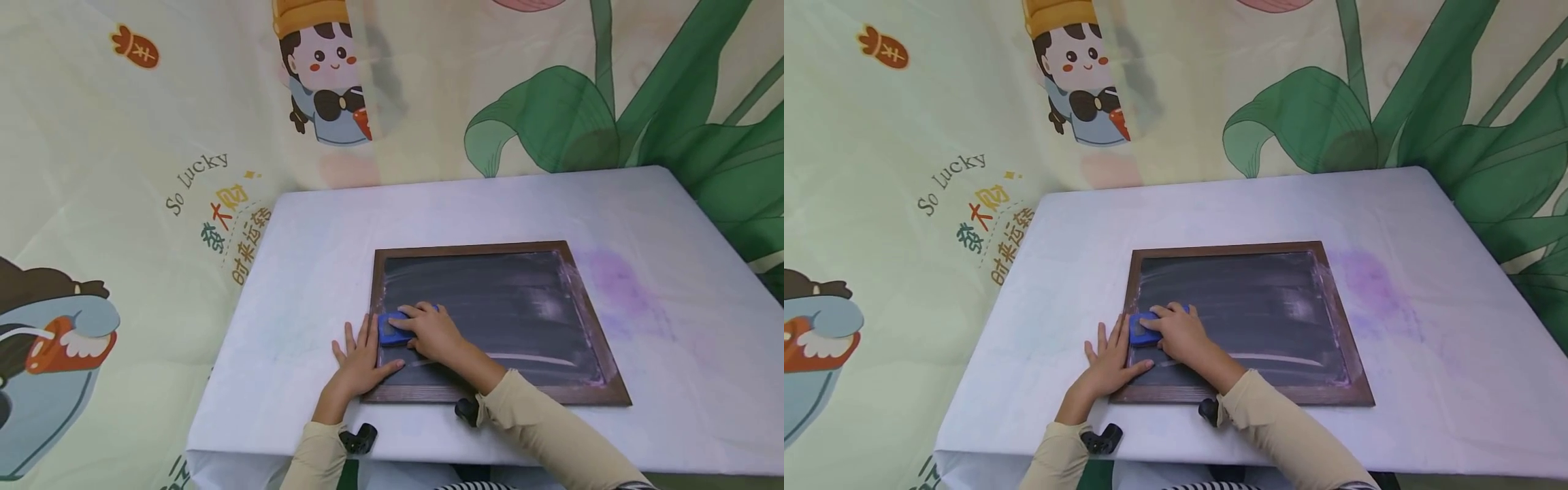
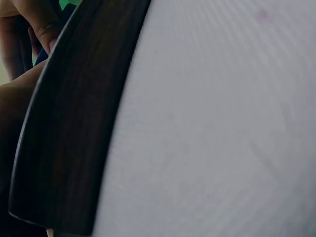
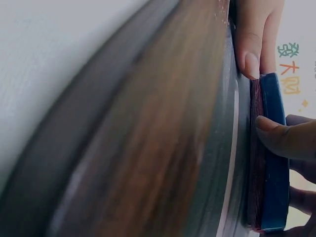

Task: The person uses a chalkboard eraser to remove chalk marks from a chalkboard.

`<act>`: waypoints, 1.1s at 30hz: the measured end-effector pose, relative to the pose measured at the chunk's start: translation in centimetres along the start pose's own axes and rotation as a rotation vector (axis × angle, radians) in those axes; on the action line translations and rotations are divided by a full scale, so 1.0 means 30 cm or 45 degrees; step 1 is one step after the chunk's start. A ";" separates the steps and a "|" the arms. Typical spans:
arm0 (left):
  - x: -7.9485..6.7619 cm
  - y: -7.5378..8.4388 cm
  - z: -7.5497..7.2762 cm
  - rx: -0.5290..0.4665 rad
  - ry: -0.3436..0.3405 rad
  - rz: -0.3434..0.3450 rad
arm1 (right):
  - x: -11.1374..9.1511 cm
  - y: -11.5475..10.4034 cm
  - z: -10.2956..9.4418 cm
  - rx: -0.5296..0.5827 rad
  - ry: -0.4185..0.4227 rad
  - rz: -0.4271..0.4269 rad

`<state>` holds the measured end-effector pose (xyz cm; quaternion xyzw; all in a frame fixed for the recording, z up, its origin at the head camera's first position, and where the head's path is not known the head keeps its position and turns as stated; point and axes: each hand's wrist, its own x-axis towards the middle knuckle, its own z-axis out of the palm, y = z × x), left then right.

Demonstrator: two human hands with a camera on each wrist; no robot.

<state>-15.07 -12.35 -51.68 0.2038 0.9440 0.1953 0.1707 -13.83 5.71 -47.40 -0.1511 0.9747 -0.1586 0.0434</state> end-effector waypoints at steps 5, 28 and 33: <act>0.004 -0.008 0.006 -0.010 -0.016 -0.004 | -0.025 0.047 0.002 0.024 0.026 0.039; 0.016 -0.017 0.006 -0.035 -0.005 0.014 | -0.483 0.509 -0.105 0.136 0.295 0.301; 0.018 -0.012 0.010 -0.038 -0.005 0.008 | -0.532 0.509 -0.096 0.105 0.337 0.281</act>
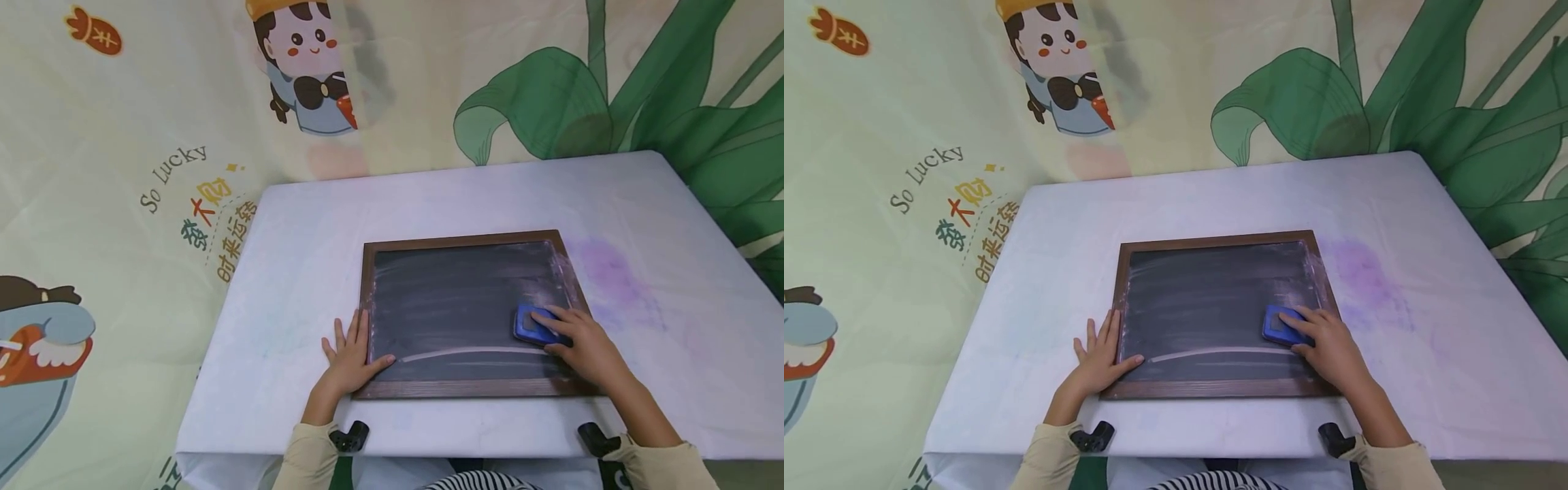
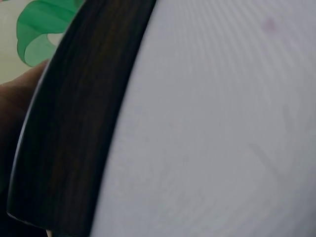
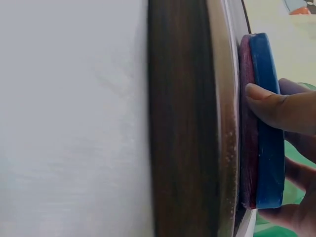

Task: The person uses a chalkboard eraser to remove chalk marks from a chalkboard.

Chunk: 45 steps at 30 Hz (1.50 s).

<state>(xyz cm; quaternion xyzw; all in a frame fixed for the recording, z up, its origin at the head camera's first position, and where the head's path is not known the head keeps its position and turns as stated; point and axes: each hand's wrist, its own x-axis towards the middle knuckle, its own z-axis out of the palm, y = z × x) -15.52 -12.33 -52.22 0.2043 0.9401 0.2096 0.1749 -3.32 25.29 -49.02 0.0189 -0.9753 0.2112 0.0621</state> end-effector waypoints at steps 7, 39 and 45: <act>0.003 0.000 0.009 0.012 0.005 -0.013 | -0.060 -0.009 -0.007 0.037 -0.017 -0.036; -0.005 -0.073 -0.045 -0.559 -0.210 0.112 | 0.220 -0.626 0.313 -0.270 -0.144 -0.449; -0.002 -0.092 -0.052 -0.514 -0.173 0.121 | 0.233 -0.671 0.346 -0.243 -0.087 -0.434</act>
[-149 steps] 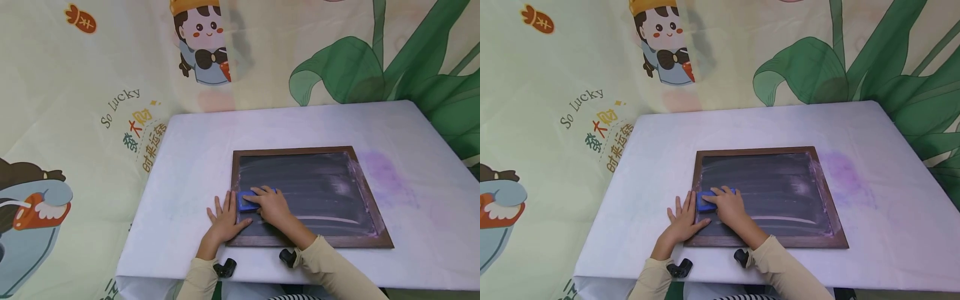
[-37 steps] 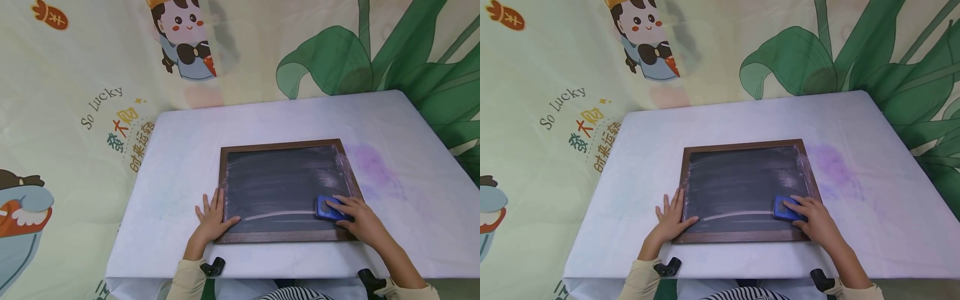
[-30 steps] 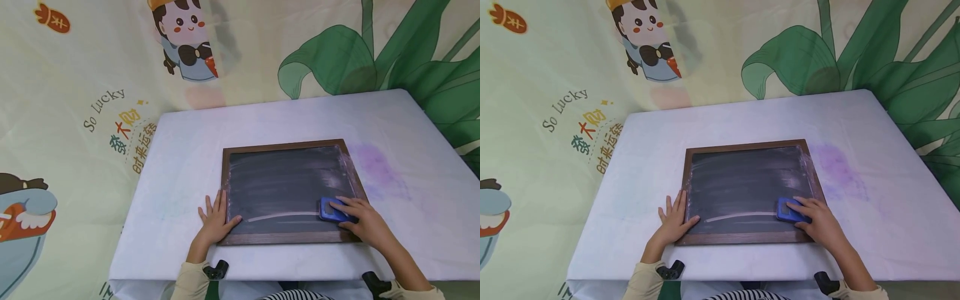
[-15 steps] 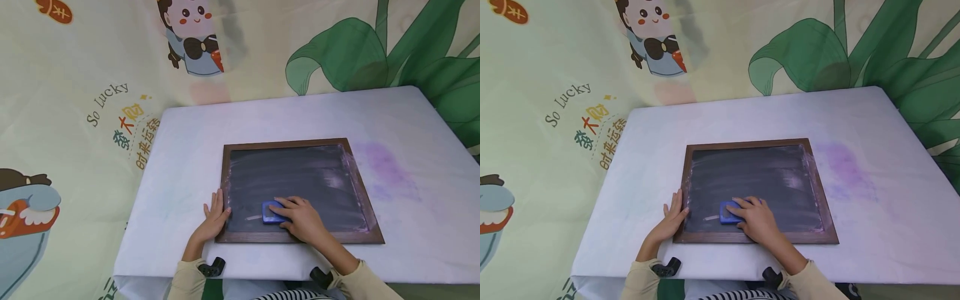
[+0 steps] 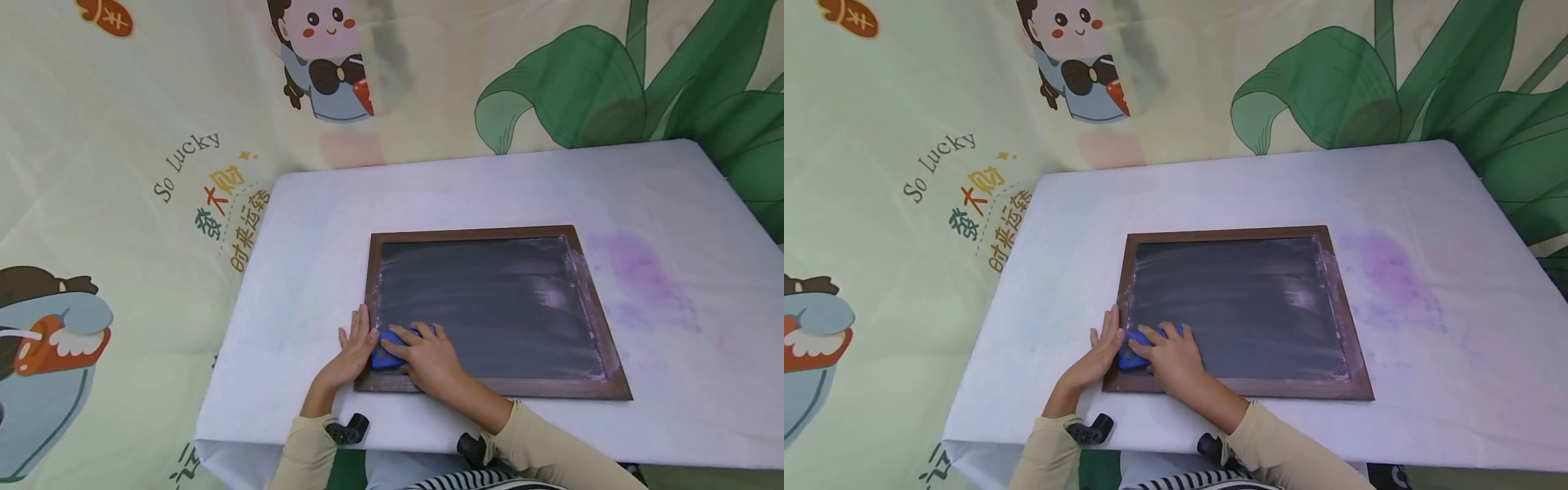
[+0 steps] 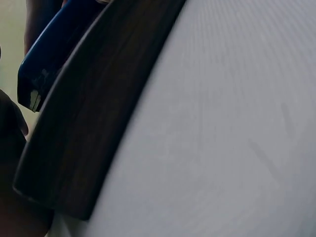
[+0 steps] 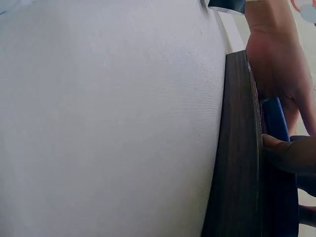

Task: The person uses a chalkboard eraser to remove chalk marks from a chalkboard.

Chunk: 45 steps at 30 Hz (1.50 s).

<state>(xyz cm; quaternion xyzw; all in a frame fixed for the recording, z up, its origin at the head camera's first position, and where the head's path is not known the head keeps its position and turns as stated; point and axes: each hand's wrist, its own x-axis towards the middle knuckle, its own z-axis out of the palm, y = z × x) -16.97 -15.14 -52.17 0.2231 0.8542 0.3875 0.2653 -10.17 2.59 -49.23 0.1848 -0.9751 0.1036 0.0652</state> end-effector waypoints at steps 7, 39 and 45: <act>0.010 0.001 0.012 0.054 0.078 0.014 | -0.015 0.026 0.014 0.107 0.021 0.021; 0.030 0.015 0.027 0.134 0.086 0.017 | -0.526 0.586 -0.144 0.260 0.243 0.166; 0.027 0.017 0.051 0.155 0.163 0.013 | -0.526 0.625 -0.153 0.325 0.195 0.120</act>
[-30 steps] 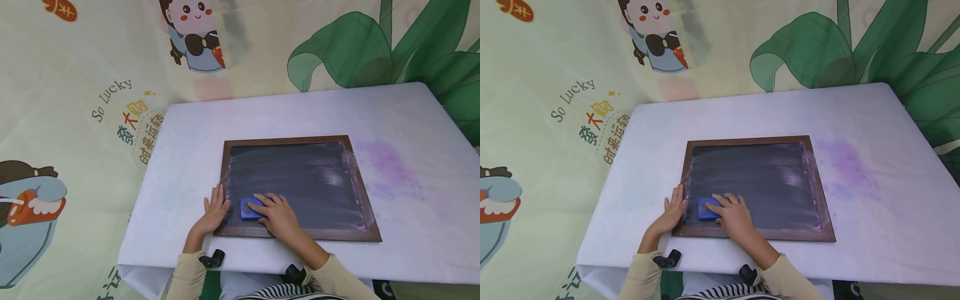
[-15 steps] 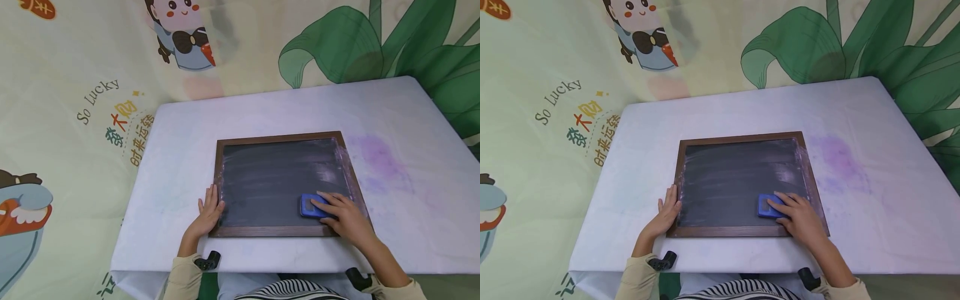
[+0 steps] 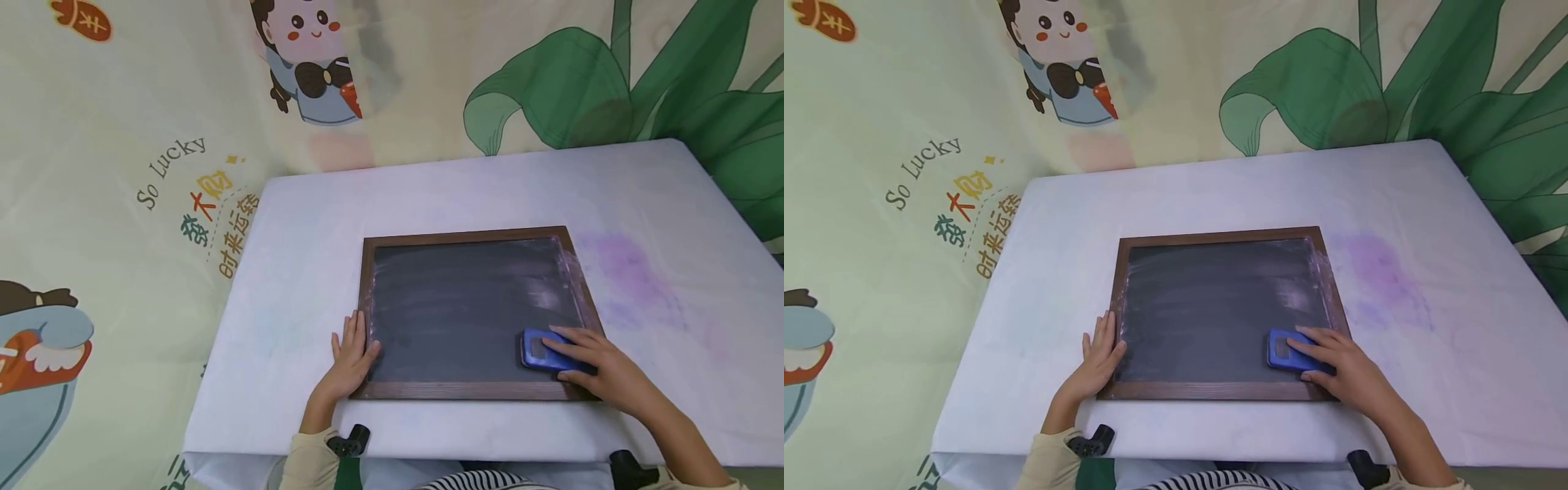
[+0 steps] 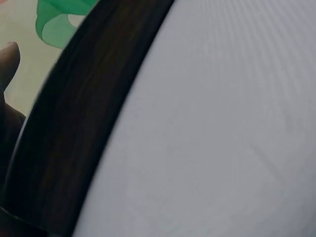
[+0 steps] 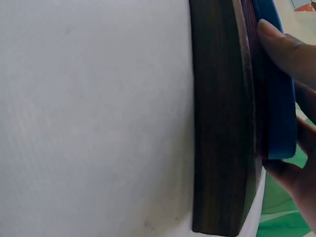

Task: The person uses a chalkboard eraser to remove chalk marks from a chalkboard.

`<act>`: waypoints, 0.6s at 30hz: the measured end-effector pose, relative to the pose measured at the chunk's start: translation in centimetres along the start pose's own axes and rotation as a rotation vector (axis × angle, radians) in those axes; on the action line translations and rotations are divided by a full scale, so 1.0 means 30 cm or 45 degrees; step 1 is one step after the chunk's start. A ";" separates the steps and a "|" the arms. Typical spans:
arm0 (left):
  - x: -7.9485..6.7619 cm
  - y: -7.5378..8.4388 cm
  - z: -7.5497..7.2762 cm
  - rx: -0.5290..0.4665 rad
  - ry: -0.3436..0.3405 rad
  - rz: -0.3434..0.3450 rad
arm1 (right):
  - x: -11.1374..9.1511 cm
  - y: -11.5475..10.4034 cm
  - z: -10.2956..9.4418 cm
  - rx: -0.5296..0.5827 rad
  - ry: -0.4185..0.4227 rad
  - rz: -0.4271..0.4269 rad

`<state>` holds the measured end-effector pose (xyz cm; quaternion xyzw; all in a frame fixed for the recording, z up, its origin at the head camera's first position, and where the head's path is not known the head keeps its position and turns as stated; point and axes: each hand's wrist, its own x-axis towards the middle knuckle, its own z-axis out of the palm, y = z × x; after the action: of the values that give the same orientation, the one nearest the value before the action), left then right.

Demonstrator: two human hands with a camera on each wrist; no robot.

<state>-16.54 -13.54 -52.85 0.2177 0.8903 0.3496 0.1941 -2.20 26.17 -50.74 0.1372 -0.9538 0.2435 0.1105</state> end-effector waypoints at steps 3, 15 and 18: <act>-0.007 0.003 0.011 0.019 0.031 0.002 | 0.001 -0.005 0.008 -0.034 0.022 -0.015; -0.009 0.024 0.019 -0.005 -0.008 -0.005 | 0.212 -0.253 0.197 0.010 -0.085 -0.128; -0.007 0.020 0.008 -0.022 -0.008 -0.008 | 0.286 -0.349 0.261 -0.020 -0.149 -0.121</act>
<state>-16.10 -13.12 -52.55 0.2143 0.8873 0.3560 0.1999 -8.08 11.69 -50.52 0.1953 -0.9529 0.2220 0.0669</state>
